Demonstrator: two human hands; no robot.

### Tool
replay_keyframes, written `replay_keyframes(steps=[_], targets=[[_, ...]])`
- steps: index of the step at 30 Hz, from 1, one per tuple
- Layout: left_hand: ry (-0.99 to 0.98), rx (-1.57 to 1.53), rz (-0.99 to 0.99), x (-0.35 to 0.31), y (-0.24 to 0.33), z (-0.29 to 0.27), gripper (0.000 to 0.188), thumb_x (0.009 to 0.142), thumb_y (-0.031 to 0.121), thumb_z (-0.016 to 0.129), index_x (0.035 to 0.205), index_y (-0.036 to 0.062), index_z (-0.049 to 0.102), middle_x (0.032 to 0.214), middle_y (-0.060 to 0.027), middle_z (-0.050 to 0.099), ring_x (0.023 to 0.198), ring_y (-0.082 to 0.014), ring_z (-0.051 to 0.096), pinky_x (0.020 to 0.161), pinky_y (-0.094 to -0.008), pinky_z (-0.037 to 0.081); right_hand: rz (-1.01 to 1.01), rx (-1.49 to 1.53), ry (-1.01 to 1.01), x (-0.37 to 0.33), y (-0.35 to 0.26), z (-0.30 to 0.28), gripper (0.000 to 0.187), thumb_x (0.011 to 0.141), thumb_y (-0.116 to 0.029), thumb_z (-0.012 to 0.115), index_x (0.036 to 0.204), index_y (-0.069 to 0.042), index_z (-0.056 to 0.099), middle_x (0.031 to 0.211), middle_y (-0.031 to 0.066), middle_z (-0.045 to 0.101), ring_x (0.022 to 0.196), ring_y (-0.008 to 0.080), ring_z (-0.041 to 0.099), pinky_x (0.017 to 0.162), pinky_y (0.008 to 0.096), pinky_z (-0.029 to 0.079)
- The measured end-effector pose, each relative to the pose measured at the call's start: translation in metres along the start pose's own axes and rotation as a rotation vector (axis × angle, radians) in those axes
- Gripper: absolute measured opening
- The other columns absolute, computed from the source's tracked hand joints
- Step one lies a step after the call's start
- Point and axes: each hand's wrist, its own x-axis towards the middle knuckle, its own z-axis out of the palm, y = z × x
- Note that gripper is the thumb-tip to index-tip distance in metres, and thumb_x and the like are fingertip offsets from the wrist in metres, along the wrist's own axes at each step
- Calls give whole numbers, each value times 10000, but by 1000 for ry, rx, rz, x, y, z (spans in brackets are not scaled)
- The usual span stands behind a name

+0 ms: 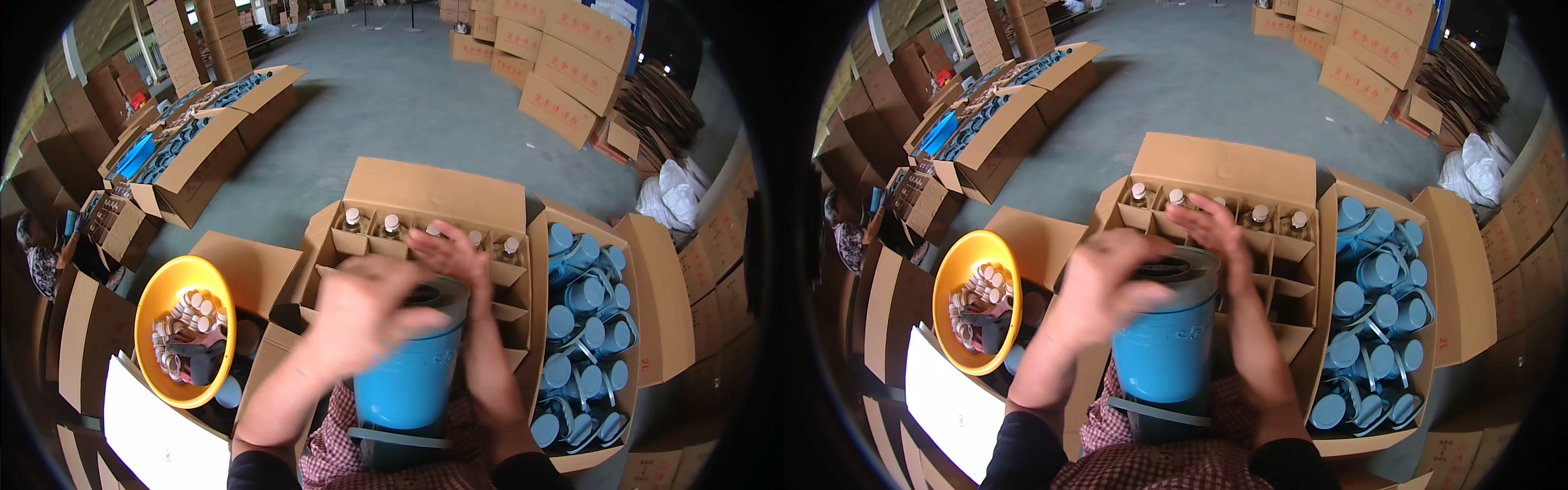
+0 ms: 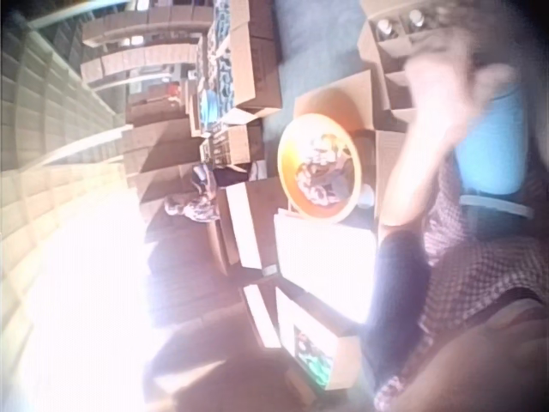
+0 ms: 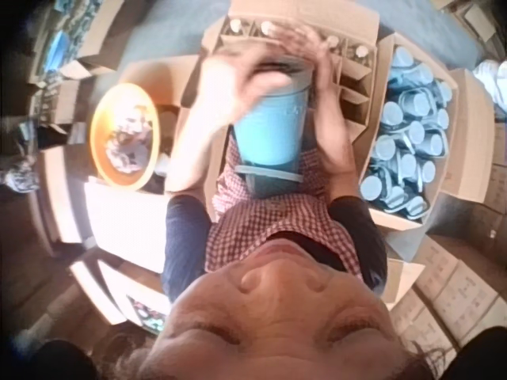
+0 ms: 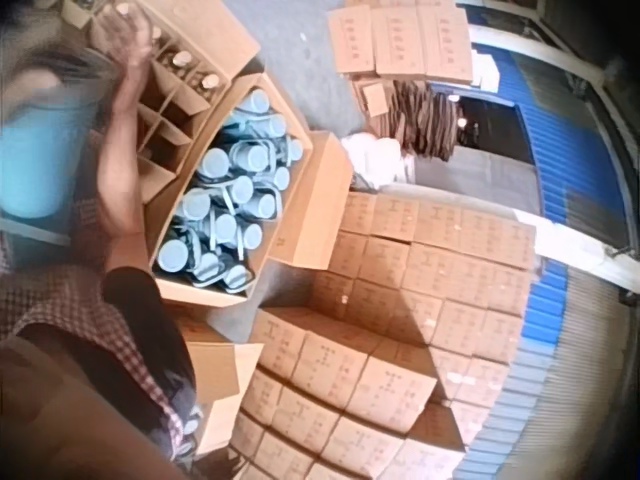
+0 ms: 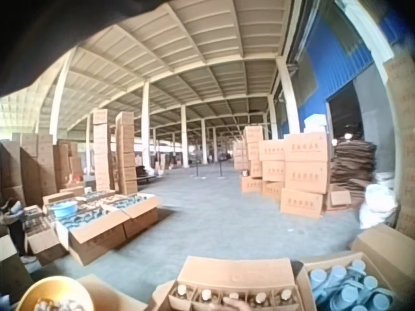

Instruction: The person assembles a vacuum flask by placing a glass liner into a plastic body, adding a gasket, and screwing on a base before placing the assembled flask into a box.

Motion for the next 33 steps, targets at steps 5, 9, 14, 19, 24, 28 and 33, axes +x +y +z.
replay_keyframes(steps=[5,9,14,19,24,28,33], targets=[[35,-429,84,-25,-39,4,223,773,223,654,753,3,619,814,-143,644,796,-285,636,692,-359,505,55,-151,-150,-15,-14,-3,922,821,-739,333,1286,49,444,994,207,657,1038,262,596,1012,399,360],[-100,-646,-108,-29,-56,-6,254,773,241,648,758,-12,630,778,-128,634,774,-270,632,675,-339,500,47,-467,-223,-19,-41,5,917,846,-737,222,1258,47,461,992,223,655,1019,295,605,969,391,395],[-41,84,104,1,5,22,227,728,270,697,770,59,624,776,-85,582,732,-281,609,651,-363,496,194,327,-41,-13,15,20,976,797,-777,277,1361,16,351,1231,229,538,1167,306,499,1041,413,325],[2,-552,25,-35,-57,-1,237,813,220,608,779,-11,648,848,-126,625,730,-262,590,657,-356,483,110,-467,-355,-19,-49,21,1027,788,-804,168,1285,49,450,958,216,663,1082,271,566,1031,420,319],[-9,-88,107,8,1,3,277,770,316,650,713,47,627,794,-98,585,720,-277,595,618,-342,484,187,291,-175,-2,11,2,884,840,-732,263,1332,-10,398,1209,244,544,1163,331,500,1042,451,319],[-69,248,33,10,18,24,208,699,289,708,726,93,642,743,-72,538,688,-266,586,583,-357,481,152,575,-207,-5,40,20,799,884,-678,198,1282,-38,462,1222,229,539,1201,361,455,1042,483,313],[-34,144,55,7,7,21,197,691,283,707,700,99,638,715,-66,510,646,-258,567,557,-358,472,279,521,-144,-12,38,5,816,868,-697,257,1253,-16,489,1251,241,511,1201,359,455,1038,480,320]])
